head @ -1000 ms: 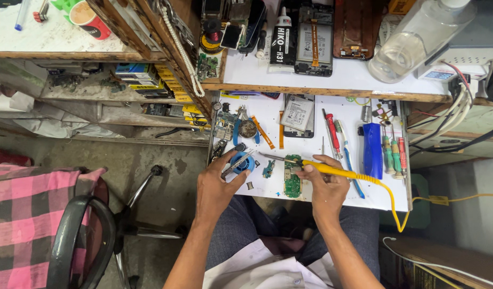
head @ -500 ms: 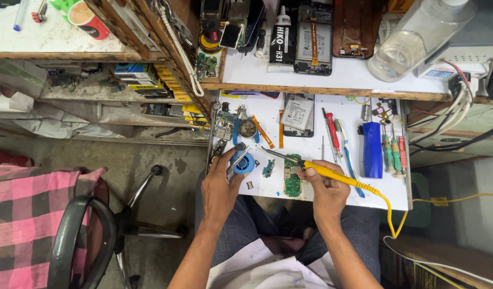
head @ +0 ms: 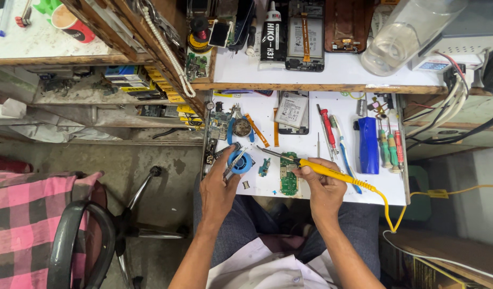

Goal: The person sits at a repair workbench and solders a small green circuit board using a yellow soldering iron, holding a blue spool of solder wire in the other hand. They reach up to the shelf for supplies, apply solder to points on the board, and continue working on the board with the iron throughout the clip.

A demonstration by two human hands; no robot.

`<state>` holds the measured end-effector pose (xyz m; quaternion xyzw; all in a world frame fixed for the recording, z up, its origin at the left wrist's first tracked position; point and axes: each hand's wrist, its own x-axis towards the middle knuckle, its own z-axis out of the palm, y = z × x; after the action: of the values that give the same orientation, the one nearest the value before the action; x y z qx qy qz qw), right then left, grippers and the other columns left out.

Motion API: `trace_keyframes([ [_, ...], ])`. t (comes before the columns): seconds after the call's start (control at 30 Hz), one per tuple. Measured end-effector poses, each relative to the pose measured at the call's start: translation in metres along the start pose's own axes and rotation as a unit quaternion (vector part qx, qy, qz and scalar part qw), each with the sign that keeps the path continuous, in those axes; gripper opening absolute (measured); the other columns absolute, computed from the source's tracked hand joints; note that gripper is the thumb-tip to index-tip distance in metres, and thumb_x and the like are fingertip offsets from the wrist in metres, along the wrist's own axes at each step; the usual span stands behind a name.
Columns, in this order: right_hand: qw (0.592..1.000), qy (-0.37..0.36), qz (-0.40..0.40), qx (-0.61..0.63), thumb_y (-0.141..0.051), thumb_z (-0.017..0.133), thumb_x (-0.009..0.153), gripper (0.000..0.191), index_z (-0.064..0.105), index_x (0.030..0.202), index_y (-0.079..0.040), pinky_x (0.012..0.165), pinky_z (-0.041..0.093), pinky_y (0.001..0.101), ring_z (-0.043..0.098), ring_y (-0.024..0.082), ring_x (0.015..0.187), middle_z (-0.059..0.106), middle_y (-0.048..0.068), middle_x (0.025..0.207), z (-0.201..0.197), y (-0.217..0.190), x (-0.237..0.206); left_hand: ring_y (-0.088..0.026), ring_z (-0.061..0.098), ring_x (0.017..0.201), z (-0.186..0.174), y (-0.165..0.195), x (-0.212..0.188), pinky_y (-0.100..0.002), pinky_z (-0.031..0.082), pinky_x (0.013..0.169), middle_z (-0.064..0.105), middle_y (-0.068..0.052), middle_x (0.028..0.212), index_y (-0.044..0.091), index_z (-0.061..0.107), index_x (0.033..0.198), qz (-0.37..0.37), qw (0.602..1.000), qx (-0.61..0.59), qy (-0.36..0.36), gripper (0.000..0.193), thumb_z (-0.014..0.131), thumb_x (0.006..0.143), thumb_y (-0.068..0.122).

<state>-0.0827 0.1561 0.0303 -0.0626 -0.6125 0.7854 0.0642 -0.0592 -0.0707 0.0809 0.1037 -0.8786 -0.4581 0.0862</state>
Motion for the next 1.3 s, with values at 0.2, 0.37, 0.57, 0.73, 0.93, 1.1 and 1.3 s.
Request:
trace_keyframes([
  [0.2, 1.000, 0.002, 0.007, -0.018, -0.003, 0.070, 0.096, 0.023, 0.061, 0.114, 0.008, 0.080, 0.065, 0.0352, 0.076, 0.024, 0.083, 0.072, 0.018, 0.095, 0.002, -0.002, -0.002, -0.028, 0.073, 0.108, 0.002, -0.003, 0.001, -0.036, 0.061, 0.080, 0.068, -0.011, 0.132, 0.014, 0.061, 0.137, 0.063, 0.997, 0.041, 0.008, 0.060, 0.075, 0.081, -0.003],
  [0.37, 1.000, 0.012, 0.018, -0.013, -0.002, 0.071, 0.094, 0.021, 0.062, 0.109, 0.009, 0.074, 0.066, 0.0349, 0.076, 0.024, 0.077, 0.072, 0.018, 0.092, 0.005, -0.004, -0.003, -0.031, 0.072, 0.109, 0.004, -0.005, 0.003, -0.038, 0.060, 0.083, 0.068, -0.011, 0.131, 0.013, 0.061, 0.135, 0.076, 0.995, 0.058, 0.024, 0.060, 0.077, 0.079, -0.003],
  [0.57, 0.999, 0.020, 0.038, -0.027, -0.002, 0.072, 0.093, 0.020, 0.062, 0.106, 0.010, 0.070, 0.065, 0.0335, 0.076, 0.024, 0.073, 0.071, 0.019, 0.091, 0.008, -0.006, -0.002, -0.030, 0.073, 0.105, 0.004, -0.005, 0.001, -0.038, 0.060, 0.080, 0.068, -0.011, 0.130, 0.014, 0.059, 0.135, 0.060, 0.996, 0.061, 0.020, 0.063, 0.075, 0.078, -0.006],
  [0.73, 0.998, 0.020, 0.050, -0.035, -0.002, 0.072, 0.093, 0.020, 0.063, 0.106, 0.011, 0.070, 0.066, 0.0330, 0.076, 0.024, 0.073, 0.072, 0.020, 0.090, 0.011, -0.010, -0.002, -0.028, 0.074, 0.103, 0.004, -0.006, 0.002, -0.037, 0.061, 0.079, 0.069, -0.010, 0.130, 0.015, 0.059, 0.136, 0.043, 0.997, 0.062, 0.010, 0.062, 0.075, 0.079, -0.006],
  [0.93, 0.998, 0.020, 0.043, -0.035, -0.002, 0.071, 0.093, 0.020, 0.064, 0.106, 0.011, 0.070, 0.066, 0.0329, 0.076, 0.024, 0.073, 0.073, 0.020, 0.090, 0.012, -0.012, 0.001, -0.028, 0.074, 0.105, 0.004, -0.005, 0.003, -0.037, 0.061, 0.079, 0.068, -0.011, 0.129, 0.014, 0.059, 0.136, 0.052, 0.997, 0.058, 0.016, 0.063, 0.075, 0.079, -0.007],
  [1.1, 0.999, 0.015, 0.043, -0.027, -0.001, 0.072, 0.092, 0.021, 0.064, 0.107, 0.011, 0.071, 0.066, 0.0332, 0.076, 0.024, 0.074, 0.072, 0.020, 0.091, 0.012, -0.012, 0.002, -0.028, 0.074, 0.103, 0.004, -0.003, 0.003, -0.037, 0.061, 0.078, 0.068, -0.011, 0.130, 0.014, 0.059, 0.136, 0.053, 0.997, 0.053, 0.015, 0.063, 0.074, 0.079, -0.007],
  [1.3, 0.998, 0.016, 0.046, -0.026, 0.000, 0.072, 0.092, 0.021, 0.064, 0.107, 0.012, 0.071, 0.065, 0.0332, 0.075, 0.025, 0.074, 0.072, 0.020, 0.091, 0.013, -0.010, 0.000, -0.026, 0.075, 0.099, 0.002, -0.004, 0.002, -0.035, 0.062, 0.077, 0.068, -0.010, 0.130, 0.015, 0.059, 0.136, 0.031, 0.999, 0.042, 0.005, 0.062, 0.074, 0.080, -0.006],
])
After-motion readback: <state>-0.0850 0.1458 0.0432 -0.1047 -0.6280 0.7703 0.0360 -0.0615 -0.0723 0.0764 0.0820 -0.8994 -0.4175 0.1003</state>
